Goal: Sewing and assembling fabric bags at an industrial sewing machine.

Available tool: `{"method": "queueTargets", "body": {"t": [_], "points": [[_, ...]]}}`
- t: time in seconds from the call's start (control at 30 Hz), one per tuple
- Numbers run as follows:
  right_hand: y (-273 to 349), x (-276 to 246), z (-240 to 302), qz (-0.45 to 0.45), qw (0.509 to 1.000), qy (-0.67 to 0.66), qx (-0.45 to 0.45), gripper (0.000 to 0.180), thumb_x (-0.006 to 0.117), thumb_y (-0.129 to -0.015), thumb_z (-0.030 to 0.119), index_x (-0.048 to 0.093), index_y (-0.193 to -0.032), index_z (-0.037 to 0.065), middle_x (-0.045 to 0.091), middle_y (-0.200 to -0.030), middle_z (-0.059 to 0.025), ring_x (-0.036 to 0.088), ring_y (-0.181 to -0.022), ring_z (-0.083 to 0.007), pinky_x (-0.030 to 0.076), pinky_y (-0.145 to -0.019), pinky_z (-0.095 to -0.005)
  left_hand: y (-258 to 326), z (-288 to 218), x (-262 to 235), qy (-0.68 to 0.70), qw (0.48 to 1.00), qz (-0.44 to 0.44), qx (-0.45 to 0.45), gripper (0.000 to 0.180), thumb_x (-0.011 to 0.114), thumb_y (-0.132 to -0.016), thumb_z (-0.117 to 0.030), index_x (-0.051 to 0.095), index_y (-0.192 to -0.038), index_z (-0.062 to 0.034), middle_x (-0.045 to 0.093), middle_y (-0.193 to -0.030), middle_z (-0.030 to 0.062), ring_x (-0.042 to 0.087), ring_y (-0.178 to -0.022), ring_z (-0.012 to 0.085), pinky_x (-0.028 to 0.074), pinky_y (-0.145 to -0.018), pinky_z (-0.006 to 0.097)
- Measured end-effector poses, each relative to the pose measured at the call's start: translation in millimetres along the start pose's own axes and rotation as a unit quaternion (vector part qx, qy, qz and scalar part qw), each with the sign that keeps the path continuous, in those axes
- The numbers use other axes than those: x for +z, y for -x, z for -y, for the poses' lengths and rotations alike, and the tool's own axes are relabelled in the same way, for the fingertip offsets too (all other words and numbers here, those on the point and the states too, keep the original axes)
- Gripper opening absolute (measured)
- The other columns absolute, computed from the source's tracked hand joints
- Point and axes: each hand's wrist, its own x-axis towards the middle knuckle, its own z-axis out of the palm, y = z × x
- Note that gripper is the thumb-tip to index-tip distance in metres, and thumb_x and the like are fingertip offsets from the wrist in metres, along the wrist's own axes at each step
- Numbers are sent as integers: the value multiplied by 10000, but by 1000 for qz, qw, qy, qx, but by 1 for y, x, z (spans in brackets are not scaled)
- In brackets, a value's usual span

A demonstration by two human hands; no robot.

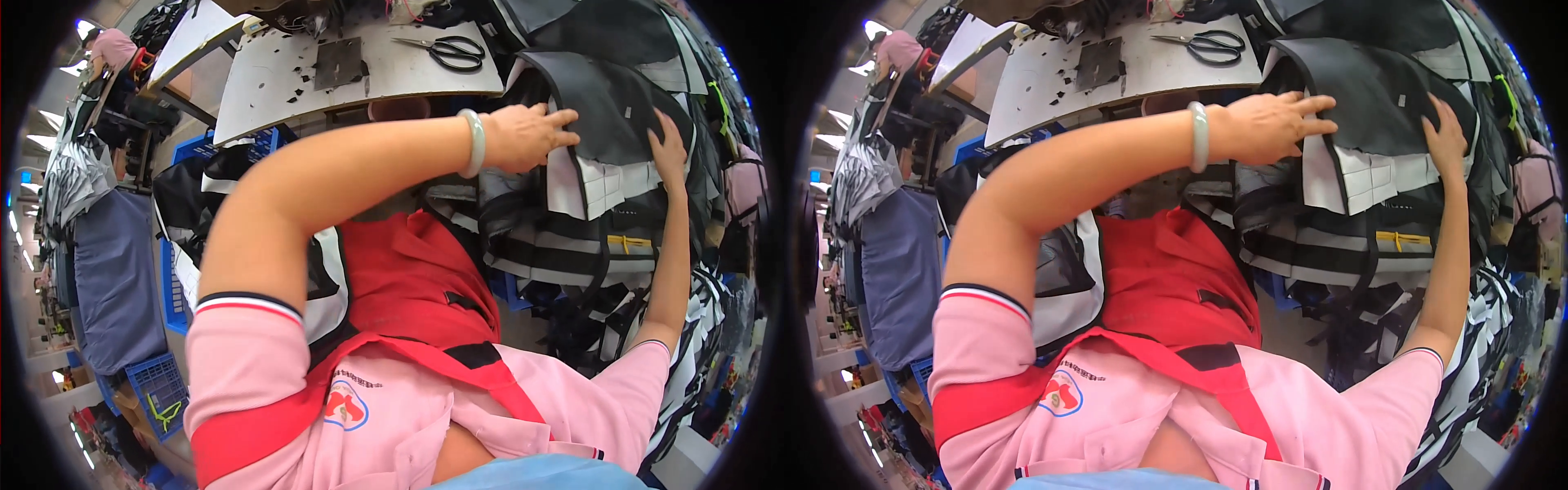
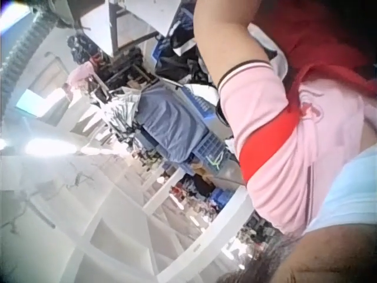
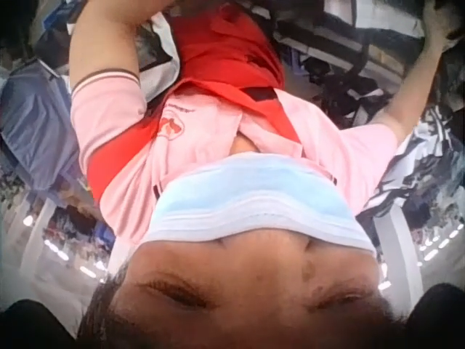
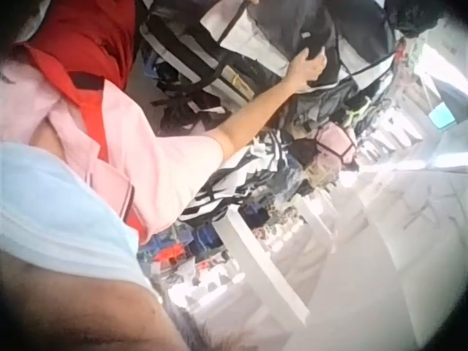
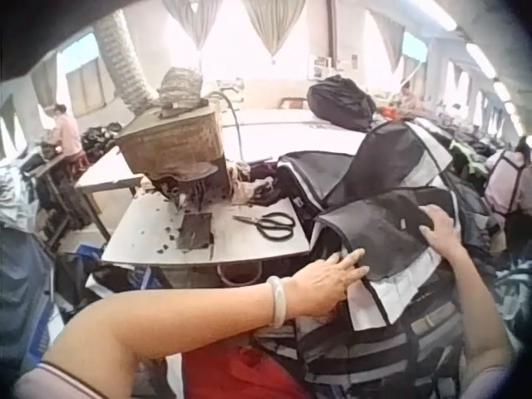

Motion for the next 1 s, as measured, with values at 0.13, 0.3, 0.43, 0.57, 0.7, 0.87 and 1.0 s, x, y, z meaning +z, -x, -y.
{"method": "queueTargets", "body": {"t": [0.13,0.3,0.43,0.57,0.7,0.87,1.0], "points": [[-25,-80,191,-93,967,-163,-174,398,605,-910,244,583,-1289,126,585,-1292,-121,547,-1205,-295,411,-1019,-378,25,-20,-43,24,999,-2,25,523,648,-870,-164,472,-1357,-95,337,-1464,155,568,-1101,330,487,-908,425],[0,24,223,91,975,-14,-202,509,563,-899,443,520,-1367,246,310,-1539,-60,302,-1407,-273,289,-1082,-496,82,-42,-65,35,991,128,-1,349,641,-869,-158,600,-1197,-47,484,-1318,138,604,-1016,334,496,-853,418],[48,89,204,197,961,92,-173,527,577,-879,435,523,-1365,240,240,-1572,-33,181,-1454,-264,189,-1135,-464,159,-28,-91,-1,983,167,-71,294,639,-857,-144,629,-1129,-31,603,-1107,129,611,-988,333,497,-842,412],[16,100,224,222,948,99,-208,522,568,-875,453,546,-1344,224,296,-1547,-61,232,-1432,-295,222,-1111,-481,247,-15,-144,-15,959,169,-226,283,628,-857,-125,629,-1113,-6,618,-1098,172,593,-999,367,487,-857,415],[4,80,217,165,956,84,-229,501,662,-839,358,578,-1306,199,304,-1536,-51,262,-1422,-291,294,-1083,-496,310,-36,-199,-1,955,74,-286,304,633,-891,-168,625,-1140,6,660,-1049,154,628,-933,274,490,-837,352],[6,48,246,79,972,81,-206,415,648,-856,172,595,-1267,166,318,-1531,-34,274,-1422,-283,270,-1096,-453,407,-62,-202,193,869,-87,-446,333,627,-917,-154,610,-1211,3,668,-1091,73,614,-967,138,477,-850,267],[28,0,330,-2,956,-93,-277,362,625,-870,141,612,-1231,136,482,-1402,-71,389,-1344,-284,298,-1082,-407,486,-114,-156,307,776,-221,-504,401,626,-909,-114,558,-1292,-18,625,-1195,66,594,-1074,146,468,-929,278]]}}
